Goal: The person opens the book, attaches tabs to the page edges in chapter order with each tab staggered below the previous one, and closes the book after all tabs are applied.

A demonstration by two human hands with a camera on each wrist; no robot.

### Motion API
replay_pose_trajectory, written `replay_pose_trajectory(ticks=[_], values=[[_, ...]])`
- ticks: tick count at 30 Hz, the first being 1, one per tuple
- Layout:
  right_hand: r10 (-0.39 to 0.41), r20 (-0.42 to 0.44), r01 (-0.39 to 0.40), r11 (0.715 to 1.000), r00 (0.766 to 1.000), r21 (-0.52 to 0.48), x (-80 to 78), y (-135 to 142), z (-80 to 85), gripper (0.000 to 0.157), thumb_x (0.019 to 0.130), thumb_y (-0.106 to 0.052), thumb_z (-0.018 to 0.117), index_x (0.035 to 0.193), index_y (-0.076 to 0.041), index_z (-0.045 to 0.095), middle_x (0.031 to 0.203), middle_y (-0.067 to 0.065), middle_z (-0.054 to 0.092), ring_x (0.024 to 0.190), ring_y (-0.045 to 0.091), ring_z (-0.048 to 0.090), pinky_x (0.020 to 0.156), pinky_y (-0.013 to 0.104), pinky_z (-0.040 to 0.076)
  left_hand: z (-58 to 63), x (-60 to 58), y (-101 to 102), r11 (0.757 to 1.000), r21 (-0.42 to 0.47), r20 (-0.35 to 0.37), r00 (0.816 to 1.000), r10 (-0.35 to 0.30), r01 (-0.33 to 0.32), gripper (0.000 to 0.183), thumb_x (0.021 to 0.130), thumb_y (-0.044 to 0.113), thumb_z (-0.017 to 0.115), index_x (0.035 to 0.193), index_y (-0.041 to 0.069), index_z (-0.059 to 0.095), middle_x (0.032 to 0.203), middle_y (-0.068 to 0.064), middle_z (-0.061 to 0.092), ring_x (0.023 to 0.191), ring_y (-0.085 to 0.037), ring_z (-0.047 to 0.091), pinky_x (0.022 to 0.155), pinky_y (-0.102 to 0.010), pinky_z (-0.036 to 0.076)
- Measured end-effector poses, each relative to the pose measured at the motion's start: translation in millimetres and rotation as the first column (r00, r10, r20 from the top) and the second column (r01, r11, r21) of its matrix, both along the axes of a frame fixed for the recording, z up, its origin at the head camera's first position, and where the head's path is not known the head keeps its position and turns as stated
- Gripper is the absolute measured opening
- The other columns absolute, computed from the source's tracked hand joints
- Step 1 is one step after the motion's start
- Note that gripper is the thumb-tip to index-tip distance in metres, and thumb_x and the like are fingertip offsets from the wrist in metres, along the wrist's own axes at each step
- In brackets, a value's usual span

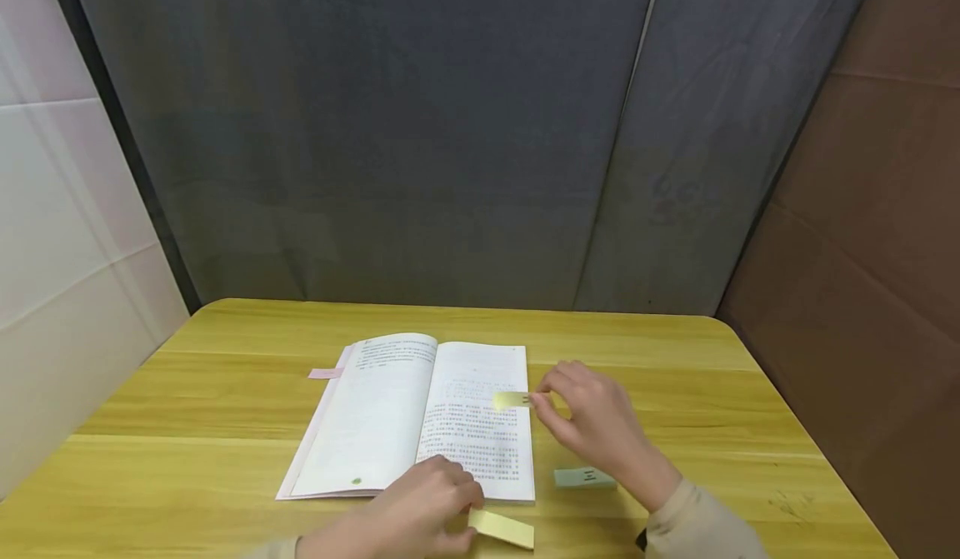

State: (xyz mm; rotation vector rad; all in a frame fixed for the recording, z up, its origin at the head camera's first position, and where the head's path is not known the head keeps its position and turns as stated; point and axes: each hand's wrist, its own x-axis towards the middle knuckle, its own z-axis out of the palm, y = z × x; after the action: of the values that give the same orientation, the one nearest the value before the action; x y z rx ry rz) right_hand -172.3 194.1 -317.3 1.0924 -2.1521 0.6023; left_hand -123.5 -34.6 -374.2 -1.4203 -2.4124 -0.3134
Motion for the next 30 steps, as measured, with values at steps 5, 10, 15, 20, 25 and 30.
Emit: replay_pose_trajectory(ticks=[5,10,15,20,25,30], values=[[-0.029,0.015,0.030,0.999,0.999,-0.037,-5.9,1,-2.7,0.010,0.074,-0.010,0.064,0.073,-0.018,0.058,0.075,-0.010,0.057,0.066,0.008,0.054,0.051,0.022,0.044,-3.0,6.1,4,0.993,-0.115,0.010,1.000,0.018,-0.017,0.016,0.064,0.031,0.071,0.069,0.019,0.062,0.058,0.018,0.046,0.050,0.006,0.033,0.052,-0.009,0.028],[-0.065,0.035,0.067,0.997,0.997,-0.050,-9.6,2,-4.7,0.013,0.073,-0.009,0.065,0.071,-0.020,0.058,0.075,-0.011,0.056,0.065,0.007,0.054,0.050,0.023,0.044,-6.0,7.3,5,0.985,-0.171,0.033,0.999,0.015,-0.009,0.020,0.066,0.036,0.071,0.068,0.020,0.059,0.057,0.018,0.044,0.050,0.005,0.032,0.049,-0.010,0.024],[-0.102,0.054,0.105,0.994,0.993,-0.041,-12.7,2,-7.0,0.010,0.074,-0.012,0.064,0.070,-0.018,0.058,0.074,-0.010,0.056,0.065,0.006,0.053,0.050,0.023,0.044,-10.0,8.4,7,0.976,-0.216,0.066,0.997,0.034,-0.019,0.016,0.066,0.032,0.071,0.067,0.021,0.059,0.057,0.018,0.046,0.050,0.004,0.032,0.050,-0.011,0.023],[-0.135,0.080,0.137,0.990,0.988,-0.028,-16.4,1,-8.8,0.008,0.075,-0.014,0.064,0.070,-0.018,0.059,0.074,-0.010,0.057,0.066,0.006,0.054,0.052,0.022,0.044,-14.2,9.5,8,0.954,-0.297,0.023,0.999,0.037,-0.029,0.010,0.070,0.034,0.066,0.071,0.024,0.063,0.058,0.018,0.048,0.050,0.001,0.030,0.053,-0.014,0.022],[-0.140,0.103,0.144,0.989,0.985,-0.028,-20.5,1,-11.9,0.007,0.076,-0.015,0.063,0.071,-0.017,0.059,0.075,-0.009,0.057,0.065,0.008,0.055,0.052,0.024,0.044,-15.3,11.3,8,0.946,-0.321,-0.030,0.999,0.031,-0.039,0.028,0.076,0.053,0.055,0.073,0.026,0.063,0.058,0.017,0.047,0.051,0.000,0.029,0.055,-0.016,0.022],[-0.160,0.115,0.164,0.986,0.980,-0.019,-22.6,1,-13.1,0.007,0.077,-0.015,0.063,0.071,-0.018,0.059,0.074,-0.009,0.057,0.064,0.007,0.054,0.051,0.023,0.043,-13.8,11.9,8,0.947,-0.317,-0.063,0.998,0.029,-0.047,0.036,0.077,0.058,0.049,0.073,0.026,0.063,0.057,0.017,0.046,0.050,0.000,0.028,0.054,-0.016,0.021]])
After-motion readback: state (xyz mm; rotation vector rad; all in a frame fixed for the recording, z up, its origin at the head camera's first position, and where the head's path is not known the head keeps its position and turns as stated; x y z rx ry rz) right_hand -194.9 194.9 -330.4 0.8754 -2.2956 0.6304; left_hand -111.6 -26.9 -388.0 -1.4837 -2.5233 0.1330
